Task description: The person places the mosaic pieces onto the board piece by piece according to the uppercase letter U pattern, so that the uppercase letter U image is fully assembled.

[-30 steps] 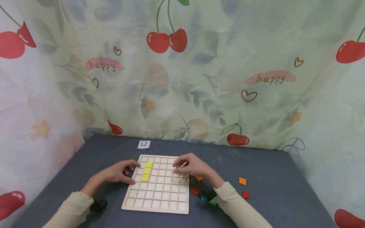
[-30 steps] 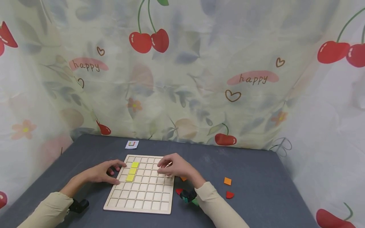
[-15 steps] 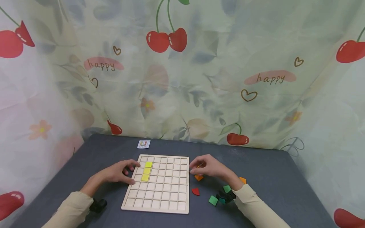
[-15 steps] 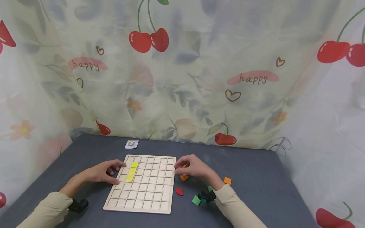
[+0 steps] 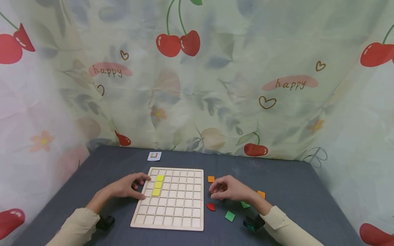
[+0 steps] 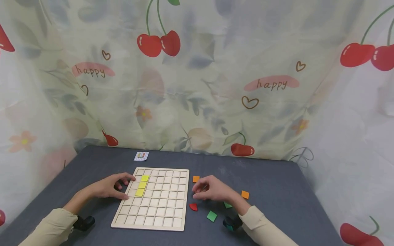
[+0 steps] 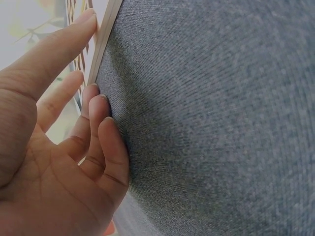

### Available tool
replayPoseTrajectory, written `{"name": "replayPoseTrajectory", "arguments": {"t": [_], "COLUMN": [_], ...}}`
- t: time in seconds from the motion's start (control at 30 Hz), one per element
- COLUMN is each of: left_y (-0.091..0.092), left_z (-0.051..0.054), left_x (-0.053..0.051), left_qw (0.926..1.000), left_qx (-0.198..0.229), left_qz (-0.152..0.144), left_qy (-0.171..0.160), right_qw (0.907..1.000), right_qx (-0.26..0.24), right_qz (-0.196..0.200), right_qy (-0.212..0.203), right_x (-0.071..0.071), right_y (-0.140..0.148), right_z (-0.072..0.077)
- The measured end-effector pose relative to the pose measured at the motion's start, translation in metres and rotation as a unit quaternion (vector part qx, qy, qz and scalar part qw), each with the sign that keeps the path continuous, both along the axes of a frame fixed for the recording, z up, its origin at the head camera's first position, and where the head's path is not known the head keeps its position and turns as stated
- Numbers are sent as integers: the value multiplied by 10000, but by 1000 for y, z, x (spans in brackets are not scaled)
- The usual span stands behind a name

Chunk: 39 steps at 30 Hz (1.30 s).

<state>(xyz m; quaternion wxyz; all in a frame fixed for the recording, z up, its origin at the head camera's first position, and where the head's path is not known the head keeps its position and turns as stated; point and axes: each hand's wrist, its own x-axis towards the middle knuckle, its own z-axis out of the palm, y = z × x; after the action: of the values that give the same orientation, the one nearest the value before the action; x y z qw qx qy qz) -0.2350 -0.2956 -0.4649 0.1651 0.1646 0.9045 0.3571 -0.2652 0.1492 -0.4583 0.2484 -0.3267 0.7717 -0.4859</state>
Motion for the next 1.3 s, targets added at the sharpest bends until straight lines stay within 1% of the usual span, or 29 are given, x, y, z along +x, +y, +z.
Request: {"name": "replayPoseTrajectory", "arguments": {"t": [0.17,0.27,0.3,0.47,0.5,0.53,0.6,0.7,0.73,0.87,1.03,1.3], "left_y": [-1,-4,-7,-11,-12,-10,-8,-5,-3,0,1,0], "left_z": [-1,-2,-6,-9,-9,-6,-6,-3,-2,1,2,1], "left_x": [0,-1,-3,-5,-5,-3,-3,-1,-1,0,0,1], "left_qw": [9999,9998,9996,9992,9987,9993,9993,9997,9999,10000,10000,10000], "left_qx": [126,132,121,136,108,103,68,31,52,20,-6,24], "left_qz": [-80,-123,-238,-340,-416,-317,-310,-199,-105,-16,19,-13], "left_qy": [-2,8,105,188,256,176,198,125,55,32,41,13], "right_qw": [10000,10000,9999,9990,9990,9989,9990,9991,9991,9991,9980,9948], "right_qx": [51,32,20,-61,-68,-80,-102,-75,-51,94,288,616], "right_qz": [-10,59,101,260,250,235,203,174,165,82,7,-2], "right_qy": [32,70,109,352,376,393,392,376,381,403,564,817], "right_x": [3,4,5,8,9,10,10,12,12,13,13,14], "right_y": [2,4,4,4,4,3,3,2,2,1,-1,-4], "right_z": [-4,-4,-5,-7,-7,-7,-7,-8,-8,-9,-10,-14]}}
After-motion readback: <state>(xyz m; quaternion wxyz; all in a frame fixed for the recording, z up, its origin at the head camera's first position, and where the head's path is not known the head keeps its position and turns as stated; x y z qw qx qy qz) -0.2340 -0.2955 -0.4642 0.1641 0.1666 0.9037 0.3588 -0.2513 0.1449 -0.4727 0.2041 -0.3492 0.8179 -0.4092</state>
